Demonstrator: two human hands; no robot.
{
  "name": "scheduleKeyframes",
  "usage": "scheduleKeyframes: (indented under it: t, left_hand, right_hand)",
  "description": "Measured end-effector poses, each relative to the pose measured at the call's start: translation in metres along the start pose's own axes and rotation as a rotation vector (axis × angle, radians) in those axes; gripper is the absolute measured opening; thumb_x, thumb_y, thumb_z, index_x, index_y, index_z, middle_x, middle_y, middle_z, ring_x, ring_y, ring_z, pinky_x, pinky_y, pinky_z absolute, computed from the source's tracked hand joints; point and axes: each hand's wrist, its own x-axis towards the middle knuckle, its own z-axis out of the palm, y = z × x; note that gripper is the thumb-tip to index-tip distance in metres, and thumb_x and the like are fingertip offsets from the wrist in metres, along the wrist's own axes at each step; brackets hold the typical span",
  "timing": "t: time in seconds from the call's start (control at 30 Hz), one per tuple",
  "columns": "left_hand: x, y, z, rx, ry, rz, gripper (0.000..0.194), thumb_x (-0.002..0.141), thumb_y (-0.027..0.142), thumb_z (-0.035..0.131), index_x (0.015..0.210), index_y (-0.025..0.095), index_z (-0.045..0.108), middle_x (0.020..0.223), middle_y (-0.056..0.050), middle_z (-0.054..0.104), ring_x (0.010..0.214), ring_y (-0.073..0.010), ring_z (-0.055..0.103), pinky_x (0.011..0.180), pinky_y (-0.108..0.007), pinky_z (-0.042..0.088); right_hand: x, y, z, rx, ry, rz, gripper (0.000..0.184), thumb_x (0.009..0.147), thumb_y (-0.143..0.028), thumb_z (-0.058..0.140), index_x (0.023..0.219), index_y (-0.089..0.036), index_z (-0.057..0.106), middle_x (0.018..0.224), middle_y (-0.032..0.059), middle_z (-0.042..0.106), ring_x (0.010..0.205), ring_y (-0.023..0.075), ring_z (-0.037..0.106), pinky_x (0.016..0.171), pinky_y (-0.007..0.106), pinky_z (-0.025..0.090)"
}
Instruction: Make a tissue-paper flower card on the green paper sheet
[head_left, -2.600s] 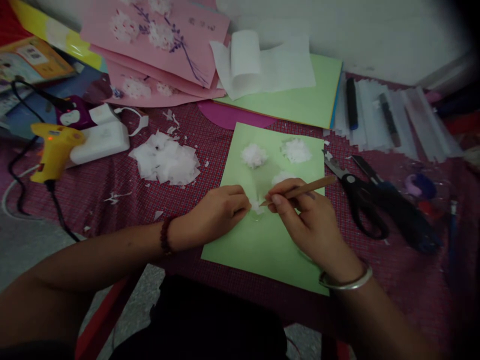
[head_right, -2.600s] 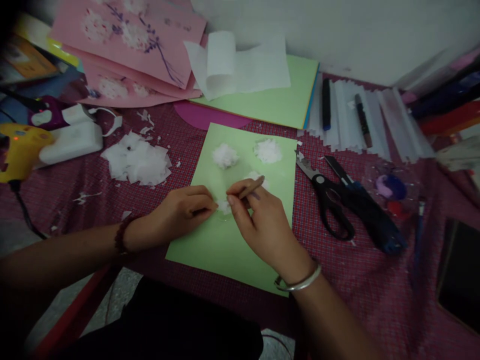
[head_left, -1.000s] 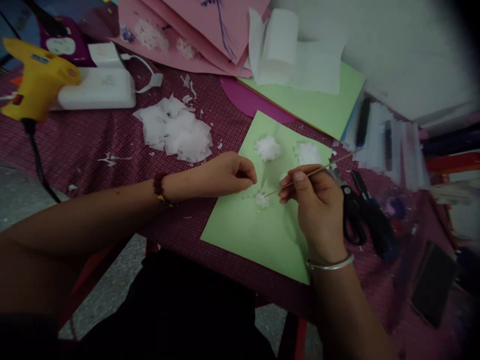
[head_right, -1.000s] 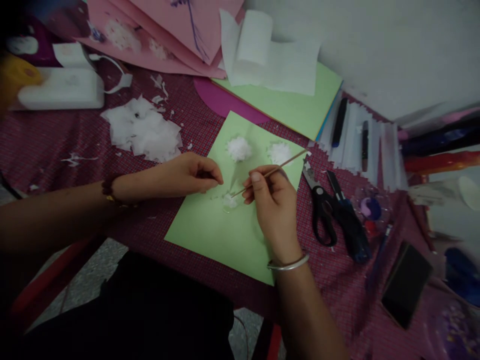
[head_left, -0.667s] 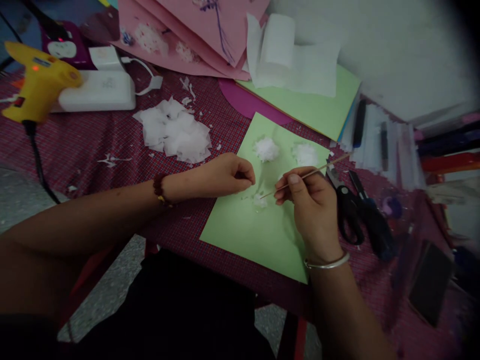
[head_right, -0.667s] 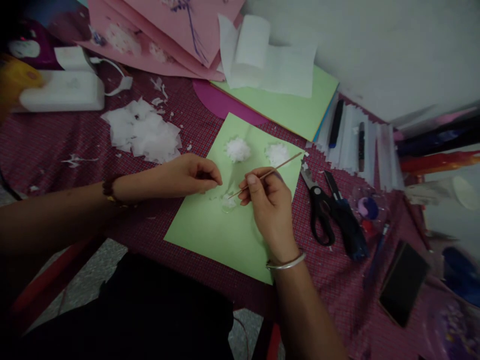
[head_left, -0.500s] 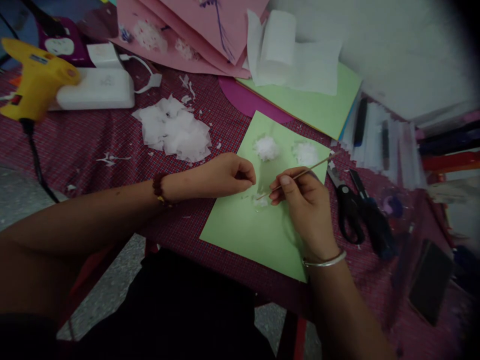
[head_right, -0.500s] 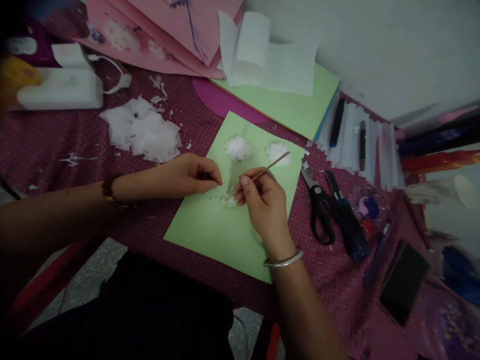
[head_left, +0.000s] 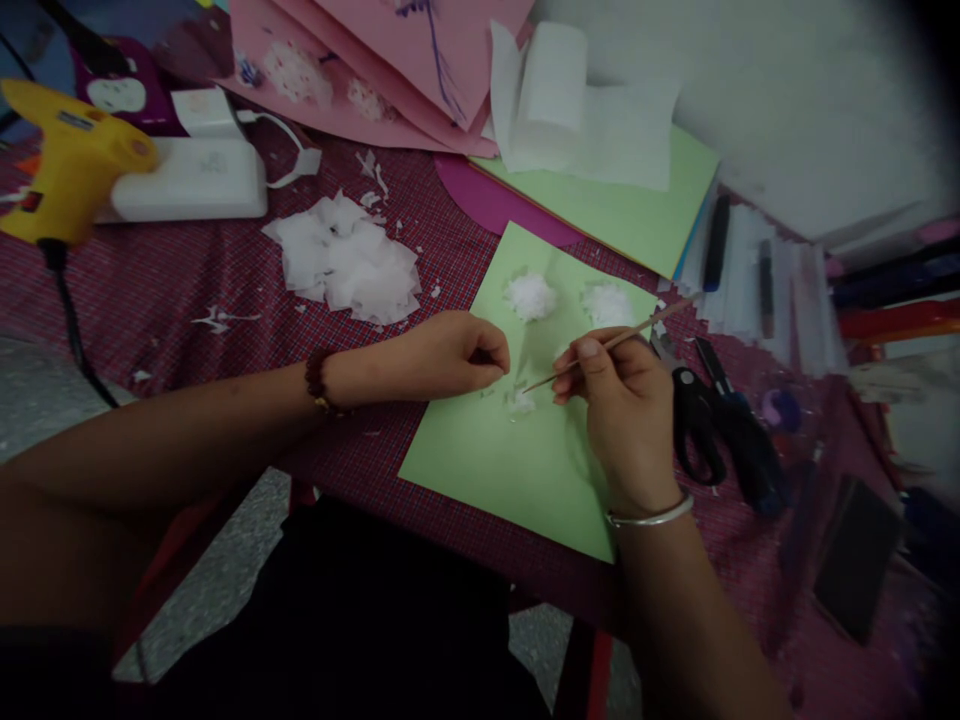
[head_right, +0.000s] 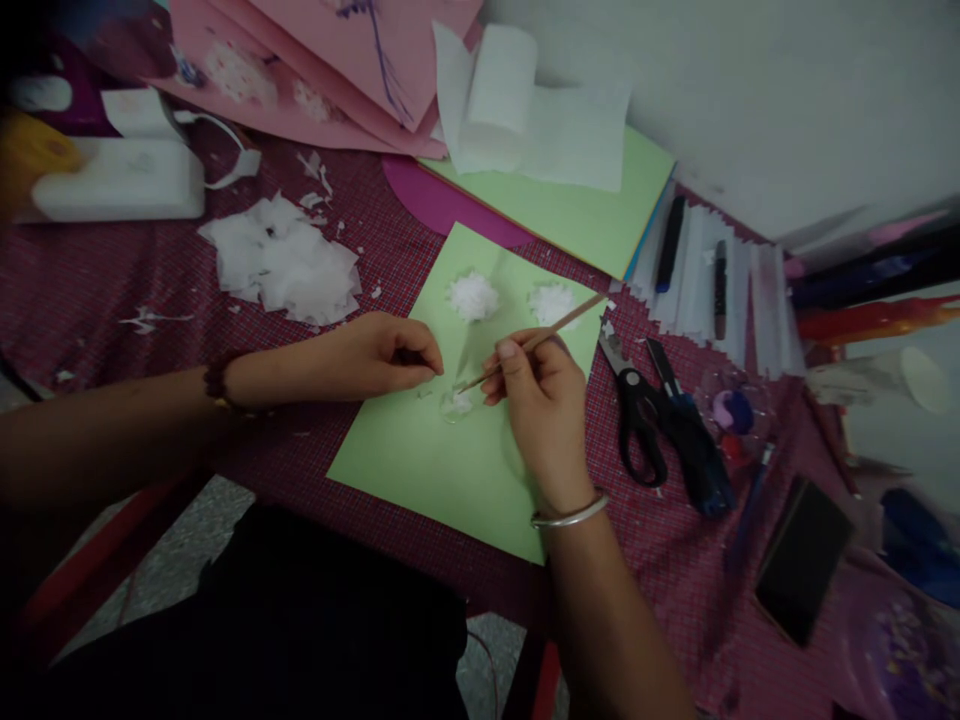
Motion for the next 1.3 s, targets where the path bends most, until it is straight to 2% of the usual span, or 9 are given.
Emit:
scheduleKeyframes:
  t: [0.07,0.2,0.4,0.5,0.7,0.8,0.9,1.1,1.3]
  left_hand:
    - [0.0,0.001,-0.003,-0.052,-0.032,-0.025,0.018,0.074,0.014,0.054,0.08,0.012,0.071,0.068,0.0,0.066,0.062,-0.0095,0.057,0.057,-0.019,0.041]
    - [0.002,0.002,-0.009,-0.162,-0.064,-0.1,0.018,0.076,0.018,0.054,0.084,0.012,0.069,0.065,0.001,0.063,0.055,-0.0074,0.052,0.051,-0.018,0.038]
    - [0.003,0.007,-0.014,-0.216,-0.025,-0.094,0.015,0.076,0.019,0.056,0.082,0.012,0.068,0.067,0.001,0.062,0.056,-0.0075,0.053,0.053,-0.018,0.044]
    - [-0.004,0.018,-0.026,-0.196,0.049,-0.089,0.014,0.076,0.019,0.058,0.083,0.013,0.069,0.065,0.001,0.061,0.056,-0.0076,0.052,0.051,-0.018,0.041]
    - [-0.055,0.026,-0.081,-0.013,0.353,-0.13,0.011,0.079,0.022,0.063,0.083,0.015,0.071,0.066,0.0,0.063,0.058,-0.0096,0.053,0.053,-0.022,0.039]
    - [-0.093,0.013,-0.107,0.072,0.491,-0.229,0.012,0.08,0.024,0.063,0.086,0.015,0.07,0.068,-0.001,0.063,0.058,-0.0099,0.052,0.053,-0.022,0.038]
    - [-0.128,-0.005,-0.119,0.18,0.541,-0.309,0.014,0.08,0.027,0.062,0.082,0.014,0.068,0.07,-0.001,0.062,0.059,-0.0092,0.051,0.053,-0.021,0.036]
    - [-0.163,-0.029,-0.095,0.353,0.485,-0.317,0.014,0.082,0.023,0.056,0.083,0.013,0.066,0.076,-0.002,0.064,0.069,-0.0118,0.057,0.063,-0.023,0.043]
    - [-0.148,-0.018,-0.071,0.49,0.392,-0.176,0.01,0.085,0.015,0.055,0.081,0.015,0.065,0.079,-0.001,0.062,0.072,-0.0108,0.057,0.067,-0.023,0.042]
  right_hand:
    - [-0.002,-0.001,-0.002,0.069,0.019,-0.016,0.013,0.092,-0.033,0.058,0.084,-0.023,0.057,0.073,-0.0002,0.064,0.052,0.0115,0.059,0.046,0.026,0.051]
    - [-0.01,-0.007,-0.002,0.086,-0.083,0.013,0.017,0.09,-0.035,0.061,0.08,-0.022,0.06,0.073,-0.001,0.063,0.054,0.0103,0.059,0.047,0.024,0.051]
    - [-0.013,-0.008,0.003,0.063,-0.073,-0.013,0.013,0.089,-0.032,0.062,0.081,-0.022,0.06,0.076,-0.0013,0.063,0.056,0.0104,0.061,0.05,0.024,0.053]
    - [-0.012,-0.006,0.003,0.028,-0.047,-0.024,0.014,0.089,-0.033,0.061,0.08,-0.022,0.059,0.077,-0.0012,0.062,0.057,0.0105,0.061,0.051,0.025,0.054]
    - [-0.013,-0.004,0.002,-0.037,-0.04,-0.046,0.015,0.087,-0.034,0.063,0.081,-0.02,0.061,0.075,-0.0005,0.062,0.056,0.0108,0.06,0.051,0.025,0.052]
    - [-0.013,-0.003,0.001,-0.11,-0.007,-0.027,0.014,0.085,-0.033,0.065,0.081,-0.02,0.062,0.074,0.0009,0.064,0.056,0.0118,0.061,0.053,0.025,0.052]
    - [-0.012,-0.002,-0.001,-0.163,0.021,0.009,0.011,0.083,-0.032,0.067,0.079,-0.021,0.064,0.073,0.0021,0.067,0.055,0.0137,0.062,0.053,0.027,0.052]
    - [-0.015,-0.008,-0.007,-0.122,0.168,-0.03,0.014,0.084,-0.033,0.065,0.073,-0.023,0.069,0.072,0.0021,0.066,0.059,0.0148,0.062,0.058,0.031,0.052]
    - [-0.018,-0.014,-0.012,0.032,0.22,-0.063,0.014,0.081,-0.028,0.068,0.069,-0.022,0.067,0.076,0.0012,0.065,0.058,0.0125,0.06,0.057,0.029,0.051]
